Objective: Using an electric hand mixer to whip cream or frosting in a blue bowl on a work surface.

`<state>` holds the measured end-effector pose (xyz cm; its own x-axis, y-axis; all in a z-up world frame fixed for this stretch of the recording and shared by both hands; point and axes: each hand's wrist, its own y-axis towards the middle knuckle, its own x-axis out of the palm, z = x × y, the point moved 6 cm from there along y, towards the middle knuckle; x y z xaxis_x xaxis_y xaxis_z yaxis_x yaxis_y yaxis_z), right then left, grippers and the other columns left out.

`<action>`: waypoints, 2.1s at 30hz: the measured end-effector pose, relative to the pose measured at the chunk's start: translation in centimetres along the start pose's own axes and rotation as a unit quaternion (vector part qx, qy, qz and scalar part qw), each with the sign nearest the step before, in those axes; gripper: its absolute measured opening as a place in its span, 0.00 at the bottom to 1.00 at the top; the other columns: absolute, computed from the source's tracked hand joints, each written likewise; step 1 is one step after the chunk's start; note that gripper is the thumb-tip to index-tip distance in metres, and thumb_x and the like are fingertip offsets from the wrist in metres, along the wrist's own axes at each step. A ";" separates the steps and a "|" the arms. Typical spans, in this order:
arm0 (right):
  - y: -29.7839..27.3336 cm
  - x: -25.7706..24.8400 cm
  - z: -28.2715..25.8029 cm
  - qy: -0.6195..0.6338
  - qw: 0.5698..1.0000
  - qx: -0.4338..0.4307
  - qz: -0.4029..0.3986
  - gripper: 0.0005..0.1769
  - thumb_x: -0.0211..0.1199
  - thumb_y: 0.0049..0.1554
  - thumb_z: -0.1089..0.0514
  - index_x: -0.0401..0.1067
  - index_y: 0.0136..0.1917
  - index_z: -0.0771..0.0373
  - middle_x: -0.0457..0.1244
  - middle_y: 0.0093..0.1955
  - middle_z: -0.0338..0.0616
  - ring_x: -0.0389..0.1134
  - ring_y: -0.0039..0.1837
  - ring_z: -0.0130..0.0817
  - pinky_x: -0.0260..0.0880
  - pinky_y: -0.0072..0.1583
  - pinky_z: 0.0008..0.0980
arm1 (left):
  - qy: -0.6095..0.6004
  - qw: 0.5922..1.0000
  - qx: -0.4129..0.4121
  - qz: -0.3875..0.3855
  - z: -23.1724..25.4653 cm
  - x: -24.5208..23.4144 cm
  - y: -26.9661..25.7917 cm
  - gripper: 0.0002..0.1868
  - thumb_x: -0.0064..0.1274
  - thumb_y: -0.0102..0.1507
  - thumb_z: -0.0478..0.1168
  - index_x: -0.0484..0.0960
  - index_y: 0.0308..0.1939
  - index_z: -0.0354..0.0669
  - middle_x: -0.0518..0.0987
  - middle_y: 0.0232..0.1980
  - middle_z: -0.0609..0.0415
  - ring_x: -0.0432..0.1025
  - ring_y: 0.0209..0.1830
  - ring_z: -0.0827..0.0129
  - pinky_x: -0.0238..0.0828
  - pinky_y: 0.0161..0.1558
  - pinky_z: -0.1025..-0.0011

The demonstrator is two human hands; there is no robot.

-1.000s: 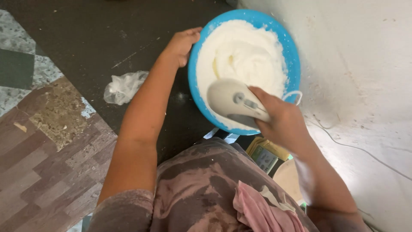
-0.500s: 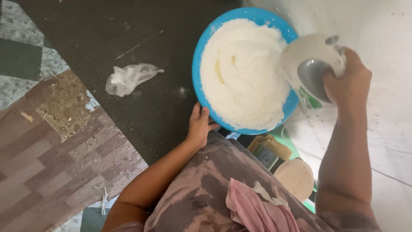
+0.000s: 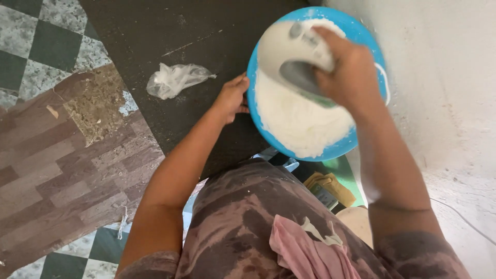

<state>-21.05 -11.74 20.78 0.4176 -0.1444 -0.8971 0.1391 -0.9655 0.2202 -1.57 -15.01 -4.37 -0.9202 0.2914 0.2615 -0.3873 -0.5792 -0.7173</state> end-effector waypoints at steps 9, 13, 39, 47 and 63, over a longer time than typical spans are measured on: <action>-11.7 -1.1 -3.4 -0.063 0.992 0.077 -0.082 0.34 0.68 0.53 0.57 0.69 0.73 0.47 0.71 0.55 0.41 0.73 0.54 0.46 0.74 0.50 0.47 | -0.008 0.999 0.043 0.022 4.7 0.0 6.8 0.20 0.53 0.67 0.53 0.82 0.63 0.60 0.83 0.45 0.56 0.81 0.41 0.63 0.84 0.36 0.59; -13.9 -4.7 -1.5 0.039 0.955 0.271 -0.115 0.29 0.74 0.47 0.39 0.74 0.60 0.45 0.71 0.60 0.36 0.72 0.58 0.27 0.69 0.58 0.29 | 0.019 0.995 0.093 0.033 6.5 0.5 7.4 0.27 0.52 0.65 0.51 0.78 0.68 0.53 0.79 0.69 0.56 0.74 0.67 0.67 0.75 0.60 0.68; -1.9 -0.9 -1.9 -0.028 1.000 0.005 0.001 0.34 0.67 0.53 0.62 0.70 0.74 0.59 0.72 0.60 0.54 0.73 0.55 0.56 0.72 0.54 0.48 | -0.082 0.996 0.041 0.018 -5.3 0.4 -1.9 0.29 0.40 0.71 0.55 0.70 0.75 0.57 0.73 0.26 0.59 0.71 0.24 0.70 0.80 0.27 0.64; -12.4 -2.3 -5.2 -0.081 0.990 0.036 -0.109 0.36 0.64 0.55 0.60 0.62 0.77 0.54 0.69 0.57 0.43 0.72 0.53 0.46 0.70 0.42 0.45 | -0.092 0.993 0.040 0.054 -2.8 -0.4 2.1 0.21 0.46 0.69 0.52 0.82 0.64 0.56 0.76 0.27 0.62 0.70 0.19 0.74 0.76 0.20 0.66; -11.2 -7.5 10.5 -0.060 0.962 0.256 0.077 0.27 0.65 0.59 0.68 0.69 0.71 0.69 0.69 0.55 0.60 0.69 0.52 0.60 0.70 0.50 0.54 | -0.151 0.986 0.047 0.058 -9.4 3.5 -6.9 0.32 0.41 0.70 0.52 0.61 0.79 0.55 0.78 0.49 0.57 0.73 0.39 0.68 0.81 0.44 0.58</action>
<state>-35.17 -2.09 21.00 0.2872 -0.2884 -0.9134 -0.3884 -0.9068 0.1642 -1.55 -2.80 -4.58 -0.9283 -0.0130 0.3717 -0.2690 -0.6667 -0.6951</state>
